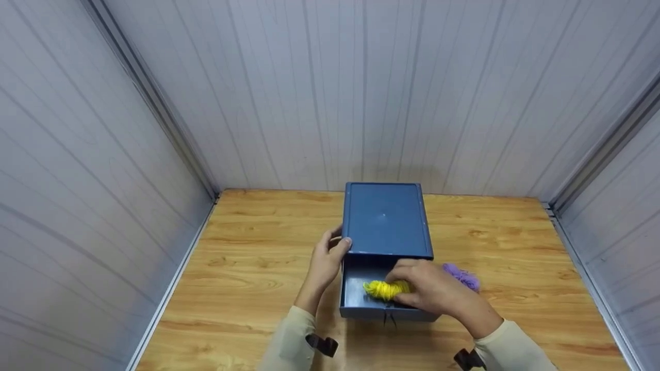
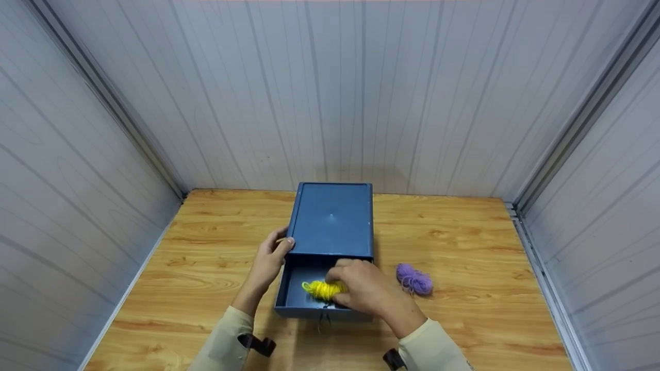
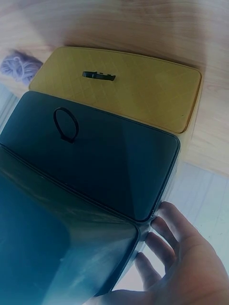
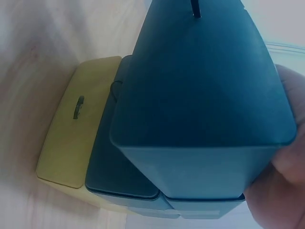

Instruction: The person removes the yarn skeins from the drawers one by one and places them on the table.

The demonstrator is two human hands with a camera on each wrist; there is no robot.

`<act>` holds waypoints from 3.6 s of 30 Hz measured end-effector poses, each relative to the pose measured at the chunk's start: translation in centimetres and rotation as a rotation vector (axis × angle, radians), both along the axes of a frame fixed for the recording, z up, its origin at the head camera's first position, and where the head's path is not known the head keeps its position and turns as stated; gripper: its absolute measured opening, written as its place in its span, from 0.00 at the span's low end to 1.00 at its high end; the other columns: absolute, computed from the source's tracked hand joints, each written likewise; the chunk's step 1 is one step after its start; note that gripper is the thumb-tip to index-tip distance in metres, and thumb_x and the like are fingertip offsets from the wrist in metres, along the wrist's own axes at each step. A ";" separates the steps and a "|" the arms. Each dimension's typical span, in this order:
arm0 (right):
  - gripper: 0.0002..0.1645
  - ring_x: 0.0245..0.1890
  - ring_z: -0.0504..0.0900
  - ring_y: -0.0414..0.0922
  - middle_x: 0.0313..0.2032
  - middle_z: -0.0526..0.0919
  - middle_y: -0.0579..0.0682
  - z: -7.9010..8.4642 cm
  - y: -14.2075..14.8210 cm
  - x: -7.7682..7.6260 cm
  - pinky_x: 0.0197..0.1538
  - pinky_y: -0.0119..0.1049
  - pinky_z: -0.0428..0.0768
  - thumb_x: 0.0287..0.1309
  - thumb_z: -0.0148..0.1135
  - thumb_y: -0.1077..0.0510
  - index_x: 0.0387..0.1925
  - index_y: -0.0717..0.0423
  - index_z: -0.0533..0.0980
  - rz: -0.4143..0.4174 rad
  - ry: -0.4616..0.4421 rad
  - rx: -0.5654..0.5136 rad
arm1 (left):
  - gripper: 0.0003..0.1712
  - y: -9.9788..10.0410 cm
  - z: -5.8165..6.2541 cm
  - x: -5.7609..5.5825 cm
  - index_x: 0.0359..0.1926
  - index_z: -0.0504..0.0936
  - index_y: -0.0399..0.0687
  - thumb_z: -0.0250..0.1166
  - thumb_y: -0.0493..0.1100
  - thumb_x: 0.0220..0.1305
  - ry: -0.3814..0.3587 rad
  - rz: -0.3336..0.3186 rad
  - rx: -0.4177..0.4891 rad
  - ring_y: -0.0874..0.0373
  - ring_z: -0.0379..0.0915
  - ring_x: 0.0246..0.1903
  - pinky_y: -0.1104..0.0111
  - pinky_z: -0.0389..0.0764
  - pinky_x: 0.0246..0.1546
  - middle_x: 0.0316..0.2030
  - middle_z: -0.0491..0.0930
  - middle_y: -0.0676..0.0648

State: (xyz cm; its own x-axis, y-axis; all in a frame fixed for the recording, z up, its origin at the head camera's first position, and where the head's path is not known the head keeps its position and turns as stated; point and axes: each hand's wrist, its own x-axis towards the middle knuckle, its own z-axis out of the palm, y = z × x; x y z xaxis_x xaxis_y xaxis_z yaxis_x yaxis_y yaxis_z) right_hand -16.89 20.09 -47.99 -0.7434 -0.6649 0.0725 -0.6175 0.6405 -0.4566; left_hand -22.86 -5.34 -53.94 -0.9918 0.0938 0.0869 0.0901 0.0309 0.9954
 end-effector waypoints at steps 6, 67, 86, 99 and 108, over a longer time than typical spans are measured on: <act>0.12 0.42 0.83 0.36 0.43 0.86 0.39 -0.2 0.3 0.0 0.47 0.38 0.85 0.59 0.74 0.55 0.46 0.48 0.86 0.007 0.048 -0.116 | 0.31 0.0 0.0 -0.1 0.72 0.70 0.40 0.62 0.46 0.72 -0.005 -0.002 0.011 0.44 0.73 0.63 0.56 0.78 0.62 0.64 0.74 0.37; 0.19 0.33 0.80 0.33 0.40 0.86 0.40 -1.6 13.6 1.1 0.32 0.31 0.82 0.49 0.79 0.66 0.42 0.46 0.86 -0.420 0.209 -0.290 | 0.30 -0.1 -0.1 -0.1 0.72 0.68 0.38 0.59 0.45 0.74 0.003 -0.023 0.009 0.45 0.73 0.62 0.55 0.77 0.62 0.63 0.74 0.36; 0.18 0.45 0.83 0.53 0.47 0.86 0.53 -8.0 18.1 0.4 0.41 0.41 0.84 0.58 0.75 0.60 0.51 0.55 0.83 -0.663 0.047 -0.166 | 0.30 0.2 0.3 -0.1 0.73 0.68 0.38 0.59 0.45 0.75 0.005 -0.030 0.016 0.44 0.72 0.64 0.54 0.76 0.64 0.65 0.73 0.36; 0.20 0.48 0.82 0.62 0.47 0.82 0.66 -11.9 19.3 0.5 0.48 0.59 0.82 0.62 0.69 0.63 0.54 0.69 0.78 -0.748 0.006 -0.139 | 0.30 0.0 0.0 -0.1 0.72 0.68 0.38 0.59 0.46 0.75 0.017 -0.023 0.006 0.45 0.73 0.61 0.56 0.77 0.61 0.63 0.73 0.36; 0.22 0.50 0.80 0.69 0.50 0.80 0.72 -13.8 20.0 0.6 0.51 0.63 0.79 0.64 0.67 0.63 0.55 0.73 0.77 -0.782 -0.059 -0.068 | 0.30 0.0 -0.1 -0.1 0.72 0.68 0.38 0.59 0.46 0.75 0.009 -0.014 -0.001 0.44 0.72 0.62 0.55 0.76 0.62 0.64 0.73 0.36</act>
